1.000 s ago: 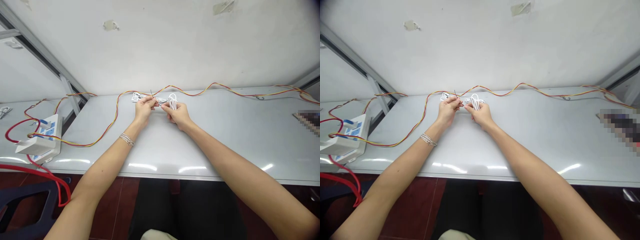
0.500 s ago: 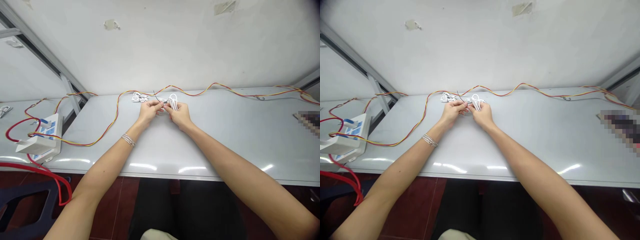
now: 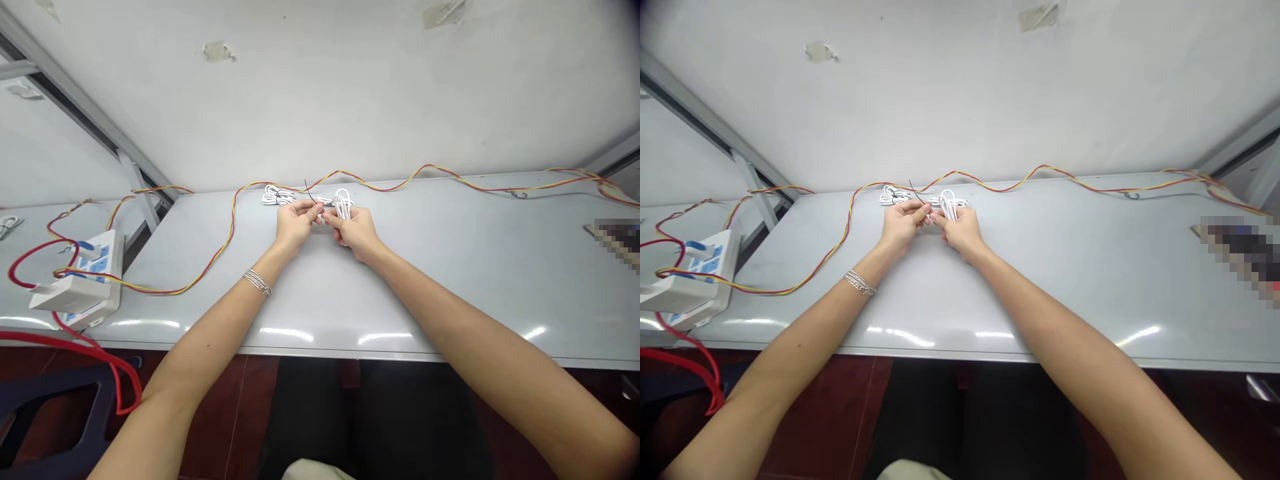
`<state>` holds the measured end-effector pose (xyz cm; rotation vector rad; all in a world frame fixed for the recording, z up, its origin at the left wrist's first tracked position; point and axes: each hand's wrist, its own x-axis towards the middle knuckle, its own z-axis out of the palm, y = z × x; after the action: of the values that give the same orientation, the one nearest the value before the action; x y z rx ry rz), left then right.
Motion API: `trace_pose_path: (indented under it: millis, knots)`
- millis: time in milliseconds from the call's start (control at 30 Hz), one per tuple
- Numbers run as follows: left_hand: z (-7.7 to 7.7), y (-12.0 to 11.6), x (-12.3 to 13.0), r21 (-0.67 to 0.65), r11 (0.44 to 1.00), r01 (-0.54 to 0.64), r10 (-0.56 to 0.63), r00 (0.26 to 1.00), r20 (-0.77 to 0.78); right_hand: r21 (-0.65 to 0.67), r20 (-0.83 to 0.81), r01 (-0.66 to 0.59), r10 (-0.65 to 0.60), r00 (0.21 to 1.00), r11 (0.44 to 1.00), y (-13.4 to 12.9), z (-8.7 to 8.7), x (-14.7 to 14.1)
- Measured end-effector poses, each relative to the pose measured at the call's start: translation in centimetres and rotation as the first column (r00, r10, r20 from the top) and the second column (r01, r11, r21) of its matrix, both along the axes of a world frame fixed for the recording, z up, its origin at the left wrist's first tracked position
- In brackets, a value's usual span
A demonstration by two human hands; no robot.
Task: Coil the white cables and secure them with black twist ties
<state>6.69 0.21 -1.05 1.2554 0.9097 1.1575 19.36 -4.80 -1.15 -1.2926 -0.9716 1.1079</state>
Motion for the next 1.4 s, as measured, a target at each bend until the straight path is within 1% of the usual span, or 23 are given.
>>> trace_pose_path:
  millis: [100,267,333,500,567,667,767,833,900,1000,1067,1233,1400]
  knots:
    - [0.2,-0.1,0.0,-0.02,1.0,0.007,-0.007,1.0,0.007,-0.019,-0.022,-0.009,0.009,1.0,1.0,0.0,0.1,0.0]
    - [0.2,0.0,0.0,-0.058,0.998,0.029,-0.028,1.0,0.01,-0.013,0.016,0.008,-0.008,1.0,1.0,0.0,0.0,-0.1]
    - [0.1,0.0,0.1,-0.066,0.997,0.026,-0.025,0.999,0.022,0.013,0.047,0.026,-0.026,0.999,1.0,0.1,-0.2,-0.1]
    - [-0.3,0.2,0.2,-0.077,0.996,0.047,-0.044,0.998,0.035,0.111,0.143,0.108,-0.123,0.982,0.988,0.5,-0.8,0.0]
    - [-0.3,0.2,0.1,-0.074,0.995,0.063,-0.061,0.998,0.031,0.091,0.133,0.101,-0.112,0.985,0.991,0.4,-0.8,0.1]
    - [-0.2,0.3,-0.3,-0.057,0.995,0.079,-0.079,0.997,-0.008,0.048,0.075,0.062,-0.066,0.995,0.997,0.2,-0.4,0.4]
    - [0.0,0.4,-0.7,-0.026,0.996,0.09,-0.091,0.994,-0.055,0.069,0.009,0.079,-0.079,0.997,0.994,0.2,0.0,0.7]
    - [0.1,0.3,-0.8,-0.033,0.992,0.125,-0.127,0.989,-0.076,0.08,-0.033,0.101,-0.099,0.995,0.992,0.2,0.2,0.9]
    - [0.2,0.1,-0.8,-0.063,0.979,0.193,-0.199,0.975,-0.099,0.077,-0.07,0.108,-0.103,0.992,0.991,0.3,0.3,1.0]
    - [0.2,-0.2,-0.8,-0.11,0.941,0.32,-0.331,0.937,-0.108,0.089,-0.117,0.124,-0.113,0.987,0.988,0.4,0.5,1.1]
    - [0.1,-0.3,-0.9,-0.14,0.917,0.375,-0.389,0.916,-0.098,0.103,-0.141,0.133,-0.118,0.983,0.986,0.4,0.6,1.3]
    - [0.0,-0.2,-1.0,-0.196,0.892,0.407,-0.426,0.903,-0.063,0.125,-0.147,0.092,-0.073,0.986,0.988,0.4,0.6,1.5]
    - [0.1,-0.2,-1.0,-0.201,0.881,0.428,-0.442,0.897,-0.028,0.123,-0.158,0.081,-0.062,0.986,0.989,0.3,0.7,1.6]
